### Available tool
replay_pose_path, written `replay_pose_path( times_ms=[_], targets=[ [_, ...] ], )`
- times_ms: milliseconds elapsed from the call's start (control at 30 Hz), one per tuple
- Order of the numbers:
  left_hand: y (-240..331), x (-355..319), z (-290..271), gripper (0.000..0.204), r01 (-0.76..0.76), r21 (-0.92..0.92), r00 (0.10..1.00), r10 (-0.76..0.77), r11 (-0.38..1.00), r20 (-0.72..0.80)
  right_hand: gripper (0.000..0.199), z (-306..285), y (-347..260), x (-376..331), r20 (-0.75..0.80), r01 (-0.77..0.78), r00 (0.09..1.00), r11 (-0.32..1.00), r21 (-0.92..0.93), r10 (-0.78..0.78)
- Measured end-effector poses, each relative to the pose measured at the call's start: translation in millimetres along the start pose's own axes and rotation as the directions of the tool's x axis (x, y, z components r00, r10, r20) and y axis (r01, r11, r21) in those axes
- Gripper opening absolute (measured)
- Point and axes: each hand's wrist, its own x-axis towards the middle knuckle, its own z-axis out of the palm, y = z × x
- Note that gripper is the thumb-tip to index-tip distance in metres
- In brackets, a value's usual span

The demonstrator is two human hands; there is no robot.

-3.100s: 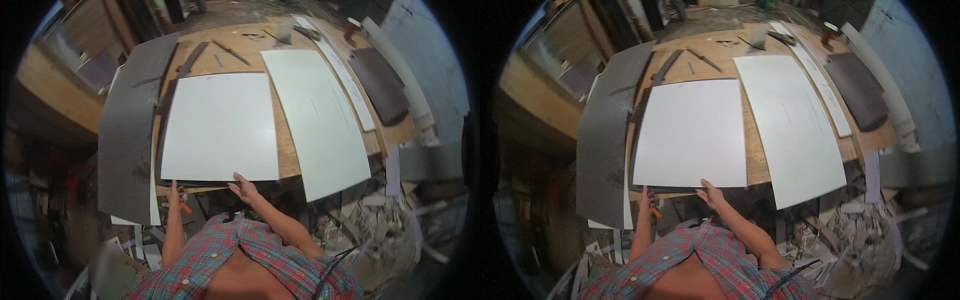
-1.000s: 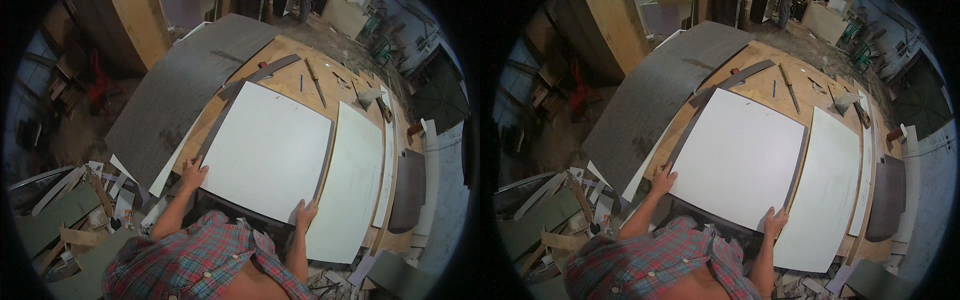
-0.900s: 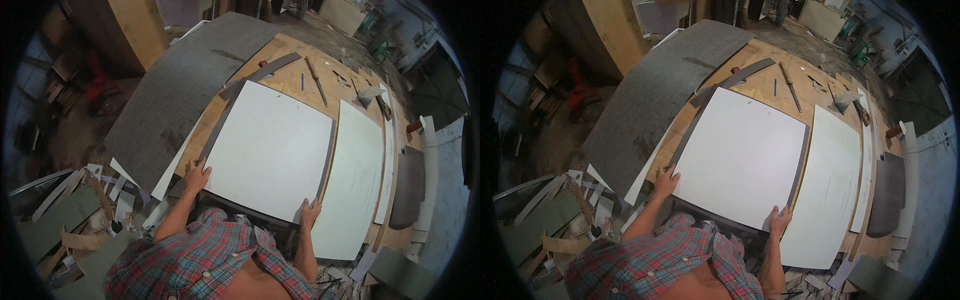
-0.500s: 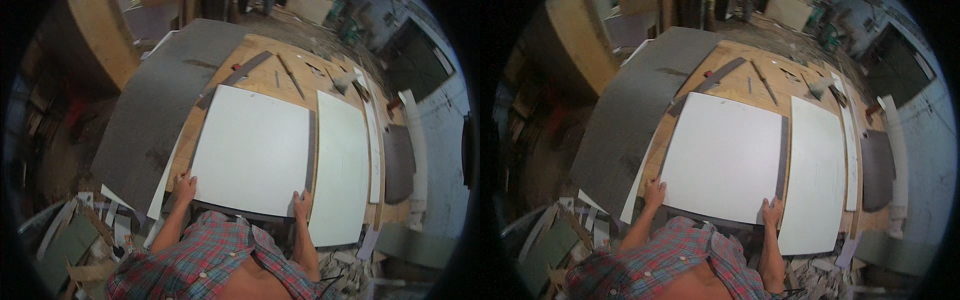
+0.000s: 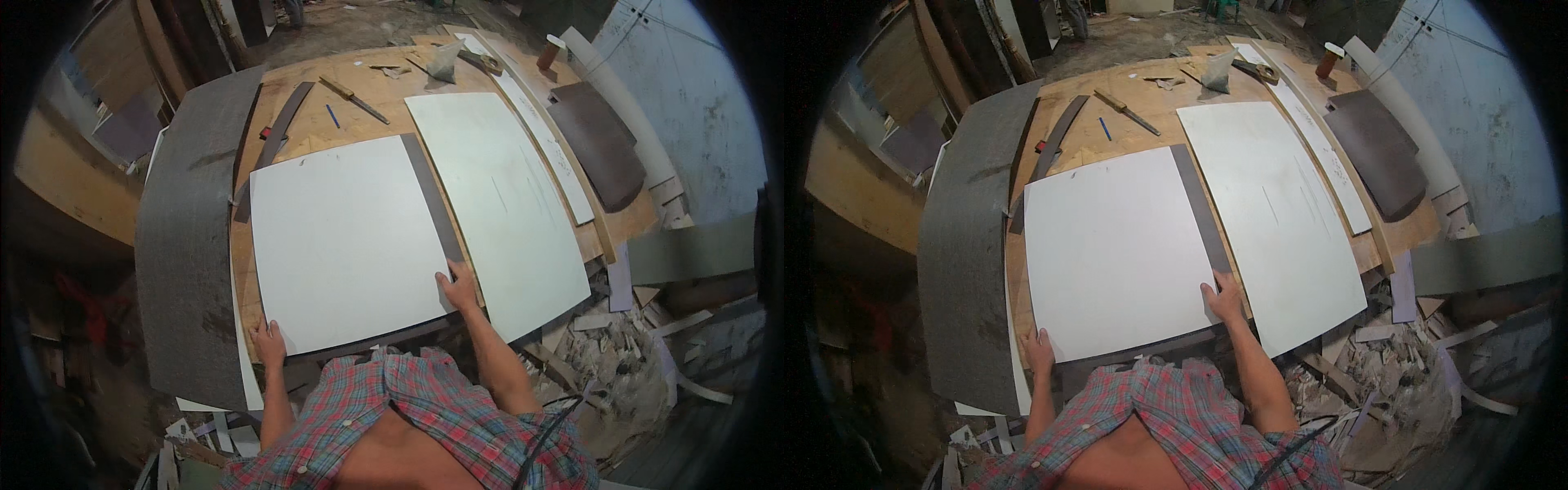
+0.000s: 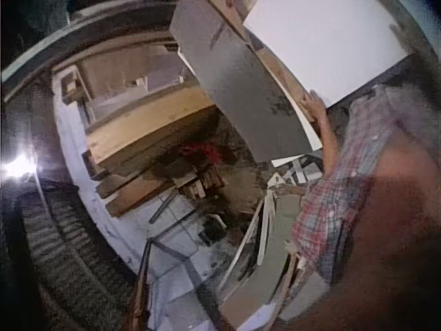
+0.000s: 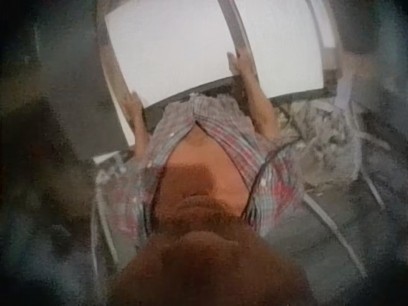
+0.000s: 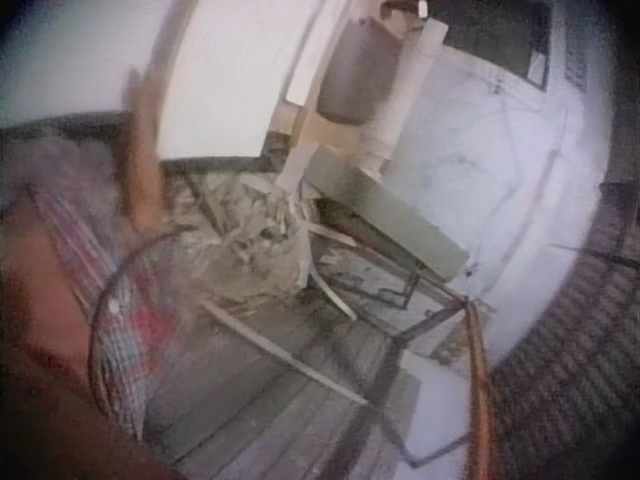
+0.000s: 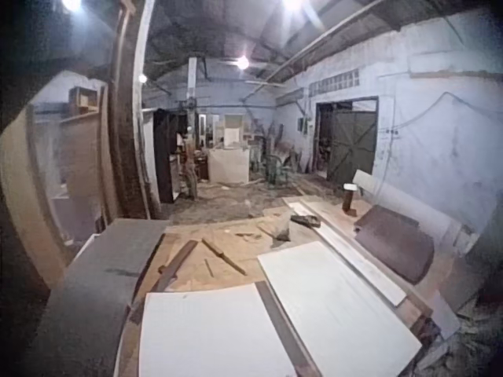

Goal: The person aligns a white rectangular board on a workbench and uses a utility knife to trim its edges. After flipping the board to reveal a dark surface, the person uses a putty knife to scoop a yellow viscous substance from a container and spreads it evenly across the board's surface.

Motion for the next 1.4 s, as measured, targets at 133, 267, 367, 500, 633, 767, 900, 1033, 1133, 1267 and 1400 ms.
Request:
replay_pose_path(
  times_ms=[133,267,367,500,633,767,900,1033,1133,1267,1400],
  targets=[
    [14.1,-4.8,-5.1,0.052,0.033,-0.019,0.999,-0.033,0.999,0.016,0.047,-2.7,7.5,0.8,-0.049,0.085,0.995,0.996,0.003,-0.085],
    [-17.8,7.6,9.8,0.05,0.074,-0.019,0.997,-0.074,0.997,0.028,0.042,-10.6,2.0,4.1,0.029,0.049,0.998,0.997,0.062,-0.051],
    [-13.8,8.8,11.4,0.048,0.045,-0.068,0.999,-0.043,0.997,0.03,0.04,-12.8,8.0,7.8,0.032,0.025,0.999,0.996,0.082,-0.027],
    [-9.0,6.0,0.7,0.046,0.056,-0.129,0.995,-0.044,0.99,0.094,0.039,-4.4,4.5,7.6,-0.011,0.005,1.0,0.996,0.086,-0.004],
    [-15.3,-0.5,9.3,0.045,0.038,-0.144,0.998,-0.031,0.989,0.052,0.039,4.5,28.4,18.5,-0.013,-0.095,0.995,0.987,0.132,0.097],
    [-16.8,-21.7,7.0,0.04,0.012,-0.191,1.0,-0.012,0.981,0.002,0.039,-5.7,15.1,22.0,0.026,-0.091,0.996,0.981,0.173,0.088],
    [13.7,-43.6,-10.0,0.035,0.216,-0.601,0.972,-0.11,0.77,0.208,0.035,-31.4,-5.9,38.3,-0.006,-0.267,0.963,0.961,0.077,0.268],
    [57.6,-69.7,-34.8,0.033,0.401,-0.599,0.893,-0.152,0.693,0.423,0.042,-76.0,-30.2,83.9,-0.055,-0.205,0.978,0.977,-0.061,0.201],
    [91.7,-100.4,-31.6,0.033,0.48,-0.548,0.807,-0.099,0.685,0.582,0.05,-93.4,-25.7,148.2,0.039,-0.074,0.996,0.985,-0.157,0.081],
    [120.9,-152.1,21.2,0.037,0.554,-0.589,0.727,0.002,0.588,0.686,0.047,-98.5,-38.1,210.8,0.155,0.0,0.986,0.947,-0.321,0.053],
    [174.2,-201.9,83.2,0.036,0.632,-0.609,0.697,-0.007,0.479,0.717,0.043,-107.9,-17.2,244.6,0.166,0.138,0.982,0.95,-0.28,-0.094]
  ],
)
